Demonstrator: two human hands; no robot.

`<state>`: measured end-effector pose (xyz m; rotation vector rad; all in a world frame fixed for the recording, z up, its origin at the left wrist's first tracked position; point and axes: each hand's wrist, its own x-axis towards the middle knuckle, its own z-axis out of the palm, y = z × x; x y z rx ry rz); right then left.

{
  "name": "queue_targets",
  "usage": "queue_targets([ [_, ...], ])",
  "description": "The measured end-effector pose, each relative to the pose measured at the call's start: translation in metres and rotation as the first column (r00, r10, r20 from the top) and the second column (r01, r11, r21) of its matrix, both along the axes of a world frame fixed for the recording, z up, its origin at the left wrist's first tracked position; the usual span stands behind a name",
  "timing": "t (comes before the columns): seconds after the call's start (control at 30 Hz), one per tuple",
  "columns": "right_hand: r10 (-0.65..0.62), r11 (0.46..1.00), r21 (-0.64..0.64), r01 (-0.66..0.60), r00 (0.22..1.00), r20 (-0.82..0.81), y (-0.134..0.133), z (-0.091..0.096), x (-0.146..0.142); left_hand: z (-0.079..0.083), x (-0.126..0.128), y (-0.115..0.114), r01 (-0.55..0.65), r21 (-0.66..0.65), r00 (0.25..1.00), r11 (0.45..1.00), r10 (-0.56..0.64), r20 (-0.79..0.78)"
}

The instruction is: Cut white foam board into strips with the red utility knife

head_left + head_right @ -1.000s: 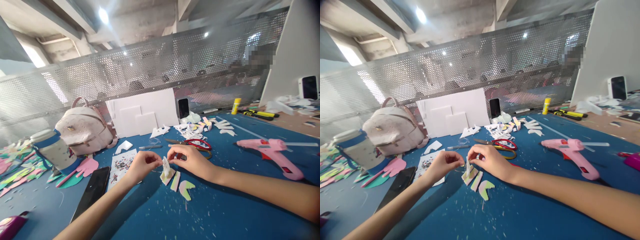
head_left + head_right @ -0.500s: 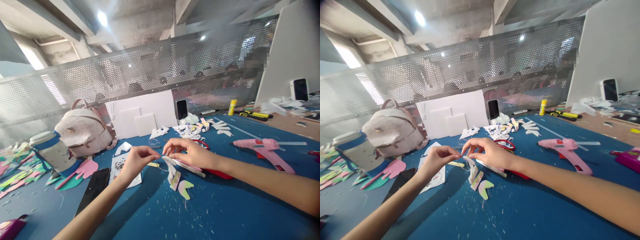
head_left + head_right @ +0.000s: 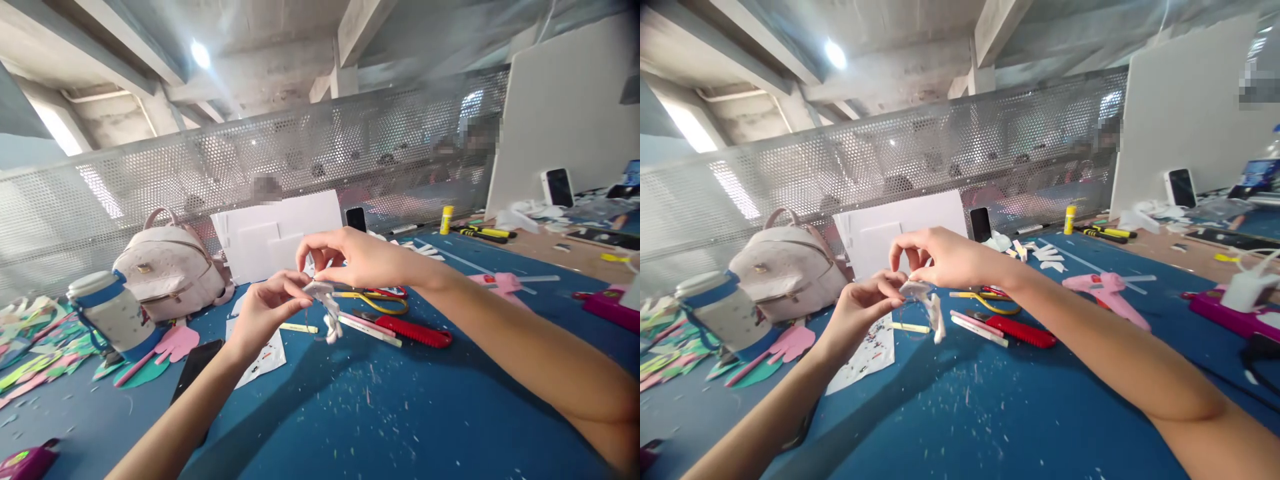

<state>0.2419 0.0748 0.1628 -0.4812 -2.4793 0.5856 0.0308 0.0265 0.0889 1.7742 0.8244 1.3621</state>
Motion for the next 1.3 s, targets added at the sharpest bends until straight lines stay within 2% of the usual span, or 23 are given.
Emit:
queue_targets([
  [0.1,0.002,1.0,-0.029,-0.003,0.999,-0.036,0.001,-0.003,-0.007,-0.001,-0.001,0.001,0.005,-0.026,0.999,1.0,-0.004,0.046],
  [0.3,0.004,1.0,0.011,-0.003,0.998,-0.062,0.009,-0.011,-0.01,-0.004,-0.005,0.007,-0.027,-0.031,0.999,0.999,0.028,0.033],
  [0.57,-0.029,0.998,0.049,0.033,0.996,-0.084,0.015,-0.005,-0.001,-0.011,-0.013,0.017,-0.016,-0.021,0.996,1.0,0.018,0.091],
  [0.73,-0.017,0.999,0.033,0.02,0.996,-0.082,0.015,-0.008,-0.005,-0.012,-0.008,0.014,0.012,-0.02,0.998,1.0,-0.011,0.065],
  [1.0,-0.002,0.996,-0.085,-0.008,0.994,-0.11,0.018,-0.015,-0.009,-0.015,-0.007,0.011,-0.023,0.01,0.997,1.0,0.022,0.079],
  [1.17,-0.002,0.996,-0.083,-0.01,0.99,-0.141,0.018,-0.02,-0.013,-0.014,-0.006,0.009,-0.016,0.001,0.998,1.0,0.016,0.06],
  [1.3,0.038,0.985,-0.164,-0.06,0.991,-0.131,0.02,-0.023,-0.016,-0.013,-0.004,0.009,-0.012,0.029,0.998,0.999,0.01,0.07],
])
